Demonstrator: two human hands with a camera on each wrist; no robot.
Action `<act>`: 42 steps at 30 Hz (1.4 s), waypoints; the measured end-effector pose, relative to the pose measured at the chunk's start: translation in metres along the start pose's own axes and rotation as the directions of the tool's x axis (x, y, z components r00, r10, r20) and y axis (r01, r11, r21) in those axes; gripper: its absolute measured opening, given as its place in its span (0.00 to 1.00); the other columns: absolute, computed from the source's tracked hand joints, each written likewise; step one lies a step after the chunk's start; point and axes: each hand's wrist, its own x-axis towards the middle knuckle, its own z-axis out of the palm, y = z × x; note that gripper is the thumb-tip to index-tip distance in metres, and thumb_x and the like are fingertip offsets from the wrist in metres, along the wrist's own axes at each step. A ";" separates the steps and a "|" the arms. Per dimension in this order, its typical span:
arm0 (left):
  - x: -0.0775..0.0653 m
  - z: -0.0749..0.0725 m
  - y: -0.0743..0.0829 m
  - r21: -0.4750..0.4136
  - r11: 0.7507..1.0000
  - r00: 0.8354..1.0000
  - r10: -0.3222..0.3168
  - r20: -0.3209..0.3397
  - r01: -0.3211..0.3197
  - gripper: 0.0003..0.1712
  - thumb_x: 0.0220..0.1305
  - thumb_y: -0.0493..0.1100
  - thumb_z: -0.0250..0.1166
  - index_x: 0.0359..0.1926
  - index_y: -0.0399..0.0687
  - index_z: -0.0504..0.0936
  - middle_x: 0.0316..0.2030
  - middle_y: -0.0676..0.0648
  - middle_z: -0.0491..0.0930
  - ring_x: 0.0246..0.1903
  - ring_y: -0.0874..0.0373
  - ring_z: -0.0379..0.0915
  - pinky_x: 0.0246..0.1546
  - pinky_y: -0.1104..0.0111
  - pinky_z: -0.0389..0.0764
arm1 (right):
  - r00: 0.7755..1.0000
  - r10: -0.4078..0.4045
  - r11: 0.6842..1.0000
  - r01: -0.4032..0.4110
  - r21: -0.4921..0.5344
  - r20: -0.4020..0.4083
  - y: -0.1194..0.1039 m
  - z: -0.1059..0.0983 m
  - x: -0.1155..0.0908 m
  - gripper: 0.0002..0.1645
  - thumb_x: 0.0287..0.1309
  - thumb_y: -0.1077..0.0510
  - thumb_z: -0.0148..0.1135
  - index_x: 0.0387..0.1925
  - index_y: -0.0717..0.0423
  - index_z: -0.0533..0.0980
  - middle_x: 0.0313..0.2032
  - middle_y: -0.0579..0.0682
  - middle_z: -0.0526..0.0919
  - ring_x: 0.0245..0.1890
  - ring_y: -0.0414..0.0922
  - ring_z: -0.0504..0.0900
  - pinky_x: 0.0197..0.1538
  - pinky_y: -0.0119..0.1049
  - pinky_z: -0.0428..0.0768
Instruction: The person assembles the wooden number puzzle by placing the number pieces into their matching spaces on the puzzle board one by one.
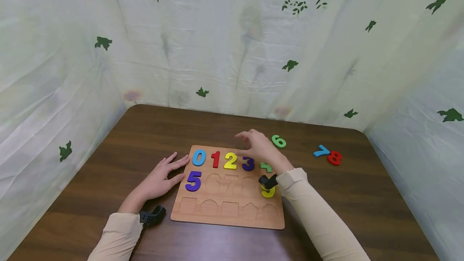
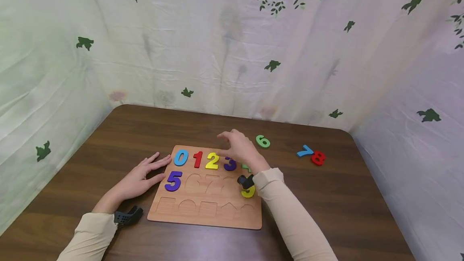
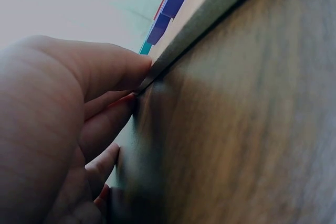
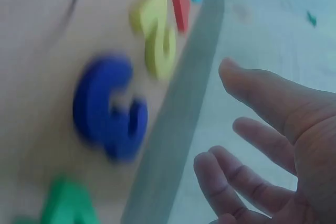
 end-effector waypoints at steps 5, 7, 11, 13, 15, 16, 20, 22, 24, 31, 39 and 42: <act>-0.001 0.000 -0.001 0.006 1.000 1.000 -0.005 -0.001 0.005 0.33 0.77 0.47 0.66 0.78 0.46 0.72 0.79 0.39 0.68 0.84 0.29 0.44 0.80 0.29 0.42 | 0.996 0.085 0.996 -0.084 0.024 -0.010 0.026 -0.017 0.003 0.40 0.67 0.46 0.76 0.76 0.46 0.73 0.63 0.58 0.77 0.60 0.56 0.82 0.62 0.52 0.86; -0.001 0.000 -0.001 0.008 1.000 1.000 -0.007 -0.001 0.007 0.33 0.77 0.47 0.66 0.78 0.46 0.72 0.79 0.39 0.68 0.84 0.29 0.45 0.80 0.28 0.42 | 0.994 0.107 0.994 -0.107 0.012 -0.027 0.035 -0.020 0.003 0.41 0.67 0.47 0.76 0.77 0.46 0.72 0.65 0.60 0.76 0.64 0.58 0.80 0.65 0.55 0.84; 0.000 0.000 -0.001 0.010 1.000 1.000 -0.004 -0.001 0.004 0.33 0.77 0.46 0.66 0.78 0.46 0.72 0.79 0.39 0.68 0.84 0.28 0.45 0.80 0.28 0.42 | 0.992 0.110 0.994 -0.111 -0.022 -0.061 0.055 -0.024 0.004 0.41 0.67 0.48 0.76 0.77 0.49 0.72 0.69 0.65 0.73 0.71 0.64 0.73 0.69 0.61 0.80; 0.000 0.000 -0.001 0.009 1.000 1.000 -0.005 -0.001 0.005 0.33 0.77 0.46 0.66 0.78 0.45 0.73 0.79 0.39 0.68 0.84 0.28 0.45 0.80 0.28 0.42 | 0.992 0.104 0.994 -0.107 -0.035 -0.066 0.064 -0.026 0.004 0.41 0.69 0.48 0.74 0.78 0.49 0.71 0.71 0.67 0.71 0.72 0.66 0.71 0.69 0.63 0.79; 0.000 0.000 0.000 0.005 1.000 1.000 -0.005 0.001 0.005 0.33 0.77 0.46 0.66 0.78 0.45 0.73 0.79 0.38 0.68 0.84 0.28 0.45 0.80 0.28 0.42 | 0.991 0.115 0.993 -0.117 -0.026 -0.062 0.072 -0.028 0.005 0.41 0.70 0.48 0.73 0.79 0.49 0.70 0.71 0.68 0.70 0.73 0.68 0.69 0.68 0.63 0.78; 0.000 0.000 0.000 0.003 1.000 1.000 -0.006 0.001 0.006 0.33 0.77 0.46 0.66 0.78 0.45 0.73 0.79 0.38 0.68 0.84 0.28 0.45 0.80 0.28 0.42 | 0.991 0.120 0.992 -0.121 -0.024 -0.060 0.077 -0.029 0.005 0.41 0.70 0.48 0.72 0.79 0.49 0.69 0.71 0.68 0.69 0.73 0.68 0.69 0.68 0.64 0.78; 0.000 0.000 0.000 -0.002 1.000 1.000 -0.012 0.003 0.012 0.33 0.76 0.45 0.66 0.78 0.45 0.73 0.79 0.38 0.68 0.84 0.28 0.44 0.80 0.28 0.42 | 0.989 0.141 0.990 -0.142 -0.021 -0.053 0.091 -0.032 0.006 0.40 0.72 0.51 0.70 0.80 0.49 0.67 0.72 0.70 0.68 0.71 0.71 0.69 0.67 0.65 0.78; 0.000 0.000 0.000 -0.004 1.000 1.000 -0.015 0.003 0.015 0.33 0.76 0.45 0.66 0.78 0.46 0.73 0.79 0.38 0.67 0.84 0.29 0.44 0.80 0.28 0.42 | 0.988 0.147 0.989 -0.148 -0.027 -0.047 0.097 -0.033 0.006 0.40 0.73 0.52 0.69 0.81 0.49 0.67 0.72 0.71 0.68 0.71 0.72 0.69 0.67 0.67 0.77; -0.001 0.000 0.000 -0.005 1.000 1.000 -0.020 0.004 0.020 0.33 0.76 0.46 0.66 0.78 0.46 0.72 0.79 0.39 0.67 0.84 0.29 0.44 0.80 0.28 0.41 | 0.987 0.156 0.987 -0.158 -0.032 -0.043 0.103 -0.033 0.006 0.40 0.73 0.53 0.69 0.81 0.50 0.67 0.73 0.71 0.68 0.72 0.73 0.68 0.68 0.68 0.76; -0.001 0.000 -0.001 -0.003 1.000 1.000 -0.023 0.004 0.023 0.33 0.77 0.46 0.66 0.79 0.47 0.72 0.79 0.40 0.68 0.84 0.29 0.44 0.81 0.29 0.42 | 0.981 0.194 0.979 -0.195 -0.057 -0.027 0.116 -0.032 0.005 0.40 0.71 0.54 0.71 0.80 0.51 0.67 0.72 0.72 0.70 0.72 0.73 0.67 0.71 0.70 0.73; 0.000 0.001 -0.003 0.006 1.000 1.000 -0.015 -0.002 0.015 0.33 0.77 0.46 0.66 0.78 0.47 0.73 0.79 0.40 0.68 0.84 0.29 0.45 0.80 0.28 0.42 | 0.978 0.206 0.977 -0.208 -0.049 -0.037 0.120 -0.033 0.005 0.39 0.71 0.56 0.71 0.79 0.52 0.69 0.67 0.69 0.75 0.67 0.66 0.72 0.69 0.65 0.77; 0.000 0.001 -0.002 0.000 1.000 1.000 -0.015 -0.003 0.015 0.33 0.76 0.46 0.66 0.78 0.47 0.73 0.79 0.39 0.68 0.84 0.29 0.45 0.80 0.29 0.42 | 0.977 0.210 0.977 -0.211 -0.040 -0.032 0.120 -0.033 0.006 0.38 0.71 0.56 0.70 0.78 0.54 0.70 0.66 0.69 0.75 0.66 0.64 0.73 0.67 0.62 0.79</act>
